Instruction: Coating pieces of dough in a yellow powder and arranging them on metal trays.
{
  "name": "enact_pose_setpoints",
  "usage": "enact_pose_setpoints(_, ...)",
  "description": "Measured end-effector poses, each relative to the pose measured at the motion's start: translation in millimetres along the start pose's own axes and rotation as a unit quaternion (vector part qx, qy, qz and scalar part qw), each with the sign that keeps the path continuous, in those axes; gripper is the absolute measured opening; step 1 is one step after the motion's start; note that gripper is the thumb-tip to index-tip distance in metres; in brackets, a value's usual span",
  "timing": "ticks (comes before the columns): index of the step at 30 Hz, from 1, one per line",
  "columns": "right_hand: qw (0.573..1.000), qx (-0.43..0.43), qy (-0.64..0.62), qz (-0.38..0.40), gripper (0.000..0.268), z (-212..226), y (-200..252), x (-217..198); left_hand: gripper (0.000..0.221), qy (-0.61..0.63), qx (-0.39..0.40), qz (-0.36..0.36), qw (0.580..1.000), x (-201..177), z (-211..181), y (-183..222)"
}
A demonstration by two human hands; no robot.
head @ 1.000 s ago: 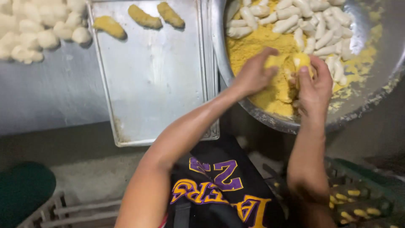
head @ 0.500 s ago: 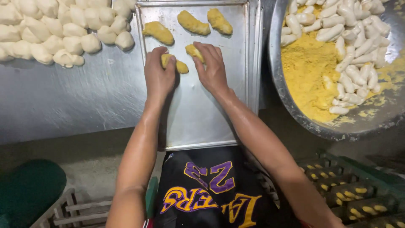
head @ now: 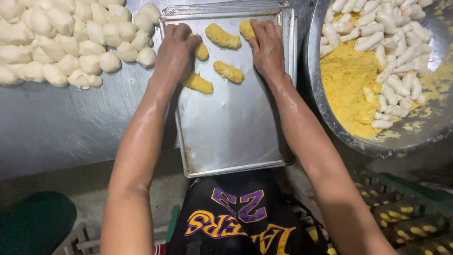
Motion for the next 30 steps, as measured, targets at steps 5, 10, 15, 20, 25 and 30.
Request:
enact_pose_setpoints(5,0.999,-0.005,0.010,-0.035,0.049,-3,5,9,0.026,0.013,0.009,-0.002,1.000,1,3,4)
enact_pose_setpoints(10,0.991,0.009,0.011,-0.131,0.051,37,33,-75,0.027,0.274,-0.211,0.079,0.935,-8,-6,-1)
enact_pose_setpoints(15,0.983,0.140,-0.064,-0.102,0.032,-2,116,-229,0.052,0.043,-0.010,-0.046,0.998,-52,-51,34)
enact_pose_setpoints(20,0.948,0.283,0.125,-0.079,0.026,-130,223,-354,0.044,0.129,-0.013,-0.036,0.991,-25,-140,25)
enact_pose_setpoints(25,0.862,0.479,0.037,0.161,0.034,-166,217,-303,0.045,0.258,0.051,0.006,0.965,36,-297,-24)
enact_pose_setpoints(30,0.935,0.292,0.081,0.187,0.067,-174,210,-250,0.047,0.090,0.167,0.256,0.948,165,-397,-65)
Point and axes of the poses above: each hand's wrist, its own y-axis away from the middle knuckle, its own x-axis out of the palm, z = x × y, the point moved 1 cm from there along -y, towards the middle knuckle, and after that the axes turned 9 degrees about -x, right-handed, at the moved point
